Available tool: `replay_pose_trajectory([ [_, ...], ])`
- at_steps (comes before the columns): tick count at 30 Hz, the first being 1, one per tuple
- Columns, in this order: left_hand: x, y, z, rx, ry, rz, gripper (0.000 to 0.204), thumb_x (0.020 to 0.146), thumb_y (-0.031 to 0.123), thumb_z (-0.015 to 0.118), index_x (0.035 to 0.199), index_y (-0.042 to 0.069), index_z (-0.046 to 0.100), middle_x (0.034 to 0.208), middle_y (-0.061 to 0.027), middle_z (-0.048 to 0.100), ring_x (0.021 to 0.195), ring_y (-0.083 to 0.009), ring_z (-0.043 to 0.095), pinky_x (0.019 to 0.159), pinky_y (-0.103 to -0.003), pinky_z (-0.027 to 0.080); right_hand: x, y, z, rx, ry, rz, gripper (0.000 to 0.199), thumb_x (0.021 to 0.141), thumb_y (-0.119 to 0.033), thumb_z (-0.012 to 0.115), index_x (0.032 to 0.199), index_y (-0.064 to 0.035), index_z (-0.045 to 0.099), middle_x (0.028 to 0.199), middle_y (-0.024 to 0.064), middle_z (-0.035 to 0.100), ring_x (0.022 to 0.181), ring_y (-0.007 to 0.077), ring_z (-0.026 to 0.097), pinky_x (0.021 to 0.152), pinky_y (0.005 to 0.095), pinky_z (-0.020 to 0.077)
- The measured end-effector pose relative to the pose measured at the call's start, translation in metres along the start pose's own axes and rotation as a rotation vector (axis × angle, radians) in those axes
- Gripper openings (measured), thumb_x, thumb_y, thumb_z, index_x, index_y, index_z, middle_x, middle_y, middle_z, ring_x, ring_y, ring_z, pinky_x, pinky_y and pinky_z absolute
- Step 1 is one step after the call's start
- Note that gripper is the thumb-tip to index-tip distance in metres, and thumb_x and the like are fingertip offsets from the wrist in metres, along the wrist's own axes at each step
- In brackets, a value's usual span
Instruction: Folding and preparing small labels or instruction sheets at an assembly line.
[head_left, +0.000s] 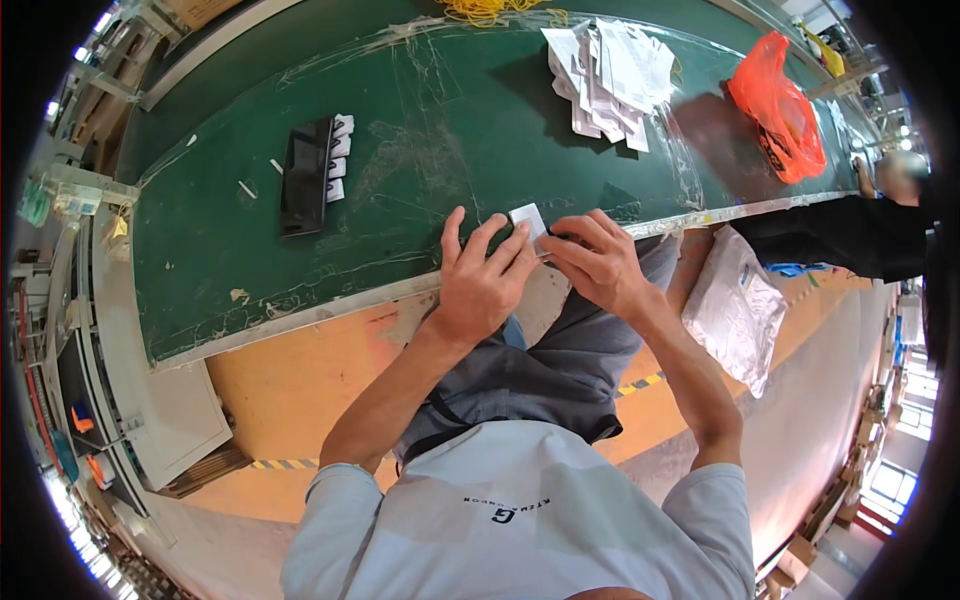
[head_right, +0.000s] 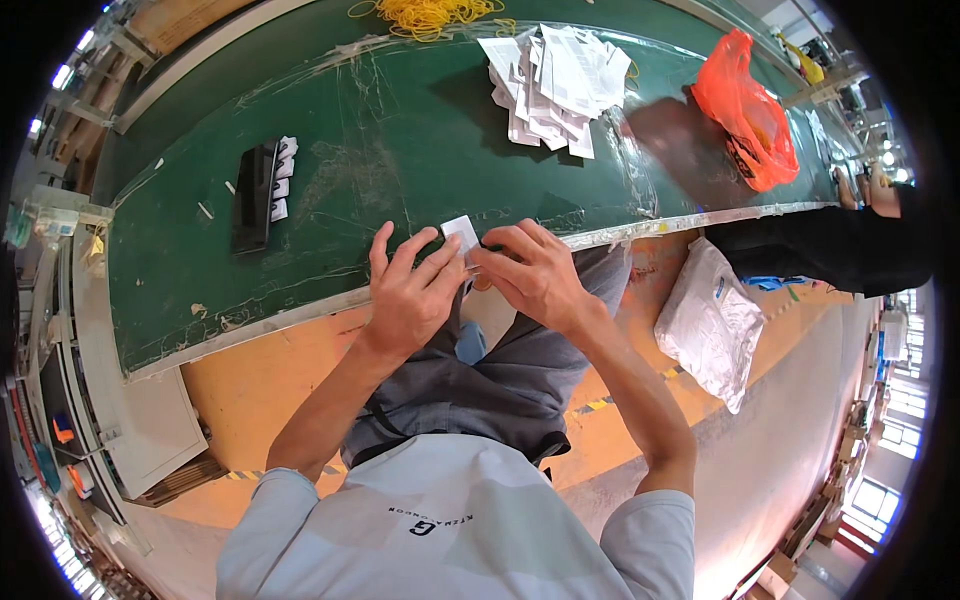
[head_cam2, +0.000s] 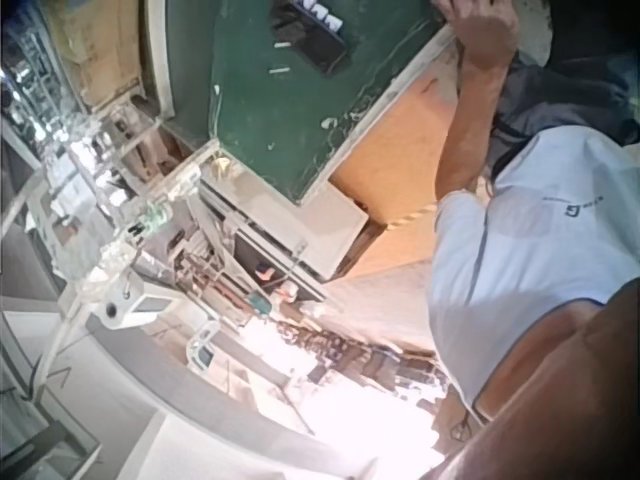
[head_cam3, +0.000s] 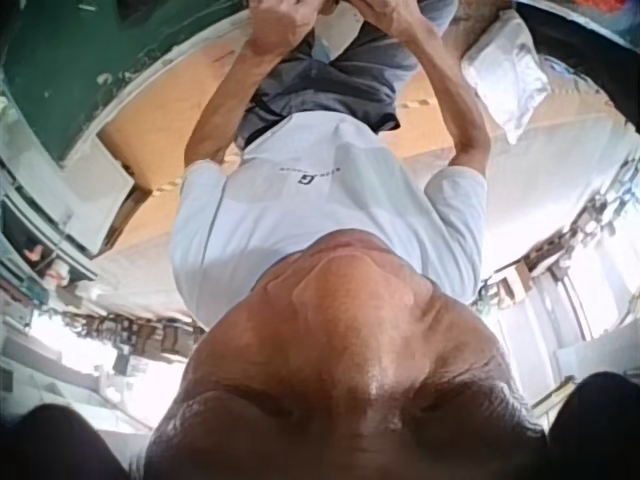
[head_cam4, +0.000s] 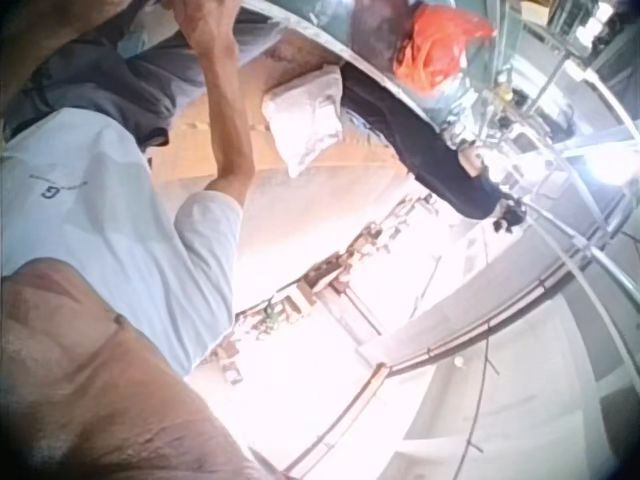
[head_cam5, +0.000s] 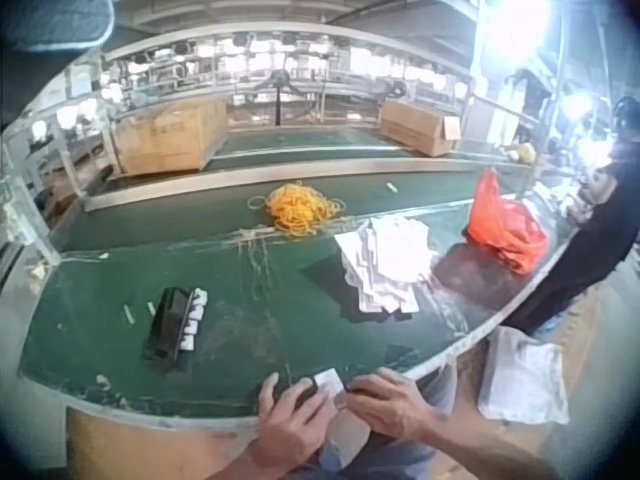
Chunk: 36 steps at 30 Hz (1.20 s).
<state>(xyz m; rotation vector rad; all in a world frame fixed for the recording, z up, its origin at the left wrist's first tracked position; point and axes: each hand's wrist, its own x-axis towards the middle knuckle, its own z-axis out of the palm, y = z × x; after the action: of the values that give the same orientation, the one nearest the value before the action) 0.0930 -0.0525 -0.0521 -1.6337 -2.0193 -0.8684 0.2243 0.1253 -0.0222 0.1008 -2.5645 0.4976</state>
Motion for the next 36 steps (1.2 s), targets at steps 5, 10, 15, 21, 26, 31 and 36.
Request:
replay_pose_trajectory([
  [5, 0.0, 0.003, -0.014, -0.078, -0.091, -0.043, 0.03, 0.083, 0.026, 0.082, 0.108, 0.009, 0.078, 0.125, -0.004, 0.074, 0.12, -0.0279, 0.064, 0.115, -0.058, 0.037, 0.004, 0.003, -0.008, 0.084, -0.067, -0.043, 0.029, 0.076, -0.008, 0.083, 0.103, -0.0107, 0.074, 0.104, 0.0054, 0.065, 0.084, 0.0259, 0.061, 0.073, 0.0384, 0.0543],
  [10, 0.0, -0.009, -0.023, -0.142, -0.242, -0.018, 0.046, 0.083, 0.019, 0.08, 0.126, 0.005, 0.071, 0.139, -0.008, 0.066, 0.132, -0.0296, 0.058, 0.115, -0.047, 0.04, 0.014, 0.007, -0.012, 0.17, -0.139, 0.007, 0.023, 0.08, -0.009, 0.083, 0.101, -0.0086, 0.074, 0.099, 0.0065, 0.064, 0.084, 0.0277, 0.061, 0.073, 0.0387, 0.0532],
  [15, 0.008, -0.02, -0.034, -0.234, -0.323, -0.017, 0.047, 0.082, 0.013, 0.08, 0.127, 0.003, 0.07, 0.144, -0.0087, 0.064, 0.135, -0.0284, 0.055, 0.114, -0.047, 0.041, 0.023, 0.005, -0.011, 0.245, -0.152, 0.135, 0.014, 0.085, -0.011, 0.081, 0.096, -0.0053, 0.074, 0.095, 0.009, 0.063, 0.085, 0.0301, 0.062, 0.074, 0.0404, 0.053],
  [21, 0.004, -0.026, -0.033, -0.291, -0.345, -0.017, 0.047, 0.081, 0.007, 0.078, 0.127, 0.001, 0.069, 0.145, -0.0097, 0.063, 0.136, -0.0301, 0.055, 0.114, -0.047, 0.041, 0.031, -0.005, -0.011, 0.242, -0.203, 0.376, 0.013, 0.088, -0.014, 0.079, 0.09, -0.0029, 0.073, 0.096, 0.012, 0.063, 0.083, 0.0324, 0.065, 0.073, 0.0413, 0.0534],
  [26, 0.006, -0.023, -0.034, -0.351, -0.34, -0.07, 0.048, 0.081, 0.002, 0.076, 0.128, 0.0, 0.067, 0.144, -0.0107, 0.064, 0.135, -0.0317, 0.055, 0.113, -0.049, 0.042, 0.032, -0.01, -0.008, 0.253, -0.164, 0.553, 0.021, 0.089, -0.019, 0.08, 0.082, -0.0011, 0.071, 0.1, 0.0137, 0.063, 0.075, 0.0308, 0.065, 0.067, 0.0417, 0.0527],
  [31, 0.009, -0.023, -0.037, -0.433, -0.327, -0.134, 0.053, 0.08, 0.0, 0.075, 0.132, -0.001, 0.066, 0.142, -0.0123, 0.065, 0.134, -0.0336, 0.055, 0.112, -0.048, 0.043, 0.037, -0.013, -0.007, 0.206, -0.181, 0.576, 0.023, 0.088, -0.019, 0.081, 0.079, -0.0005, 0.071, 0.1, 0.0144, 0.063, 0.075, 0.0328, 0.066, 0.068, 0.042, 0.0528],
  [36, 0.007, -0.023, -0.034, -0.382, -0.314, -0.078, 0.055, 0.08, 0.0, 0.075, 0.135, 0.0, 0.065, 0.142, -0.0126, 0.065, 0.133, -0.0334, 0.056, 0.112, -0.048, 0.043, 0.037, -0.013, -0.004, 0.182, -0.168, 0.577, 0.024, 0.087, -0.019, 0.082, 0.077, -0.0001, 0.07, 0.098, 0.0147, 0.063, 0.075, 0.0342, 0.066, 0.068, 0.0428, 0.053],
])
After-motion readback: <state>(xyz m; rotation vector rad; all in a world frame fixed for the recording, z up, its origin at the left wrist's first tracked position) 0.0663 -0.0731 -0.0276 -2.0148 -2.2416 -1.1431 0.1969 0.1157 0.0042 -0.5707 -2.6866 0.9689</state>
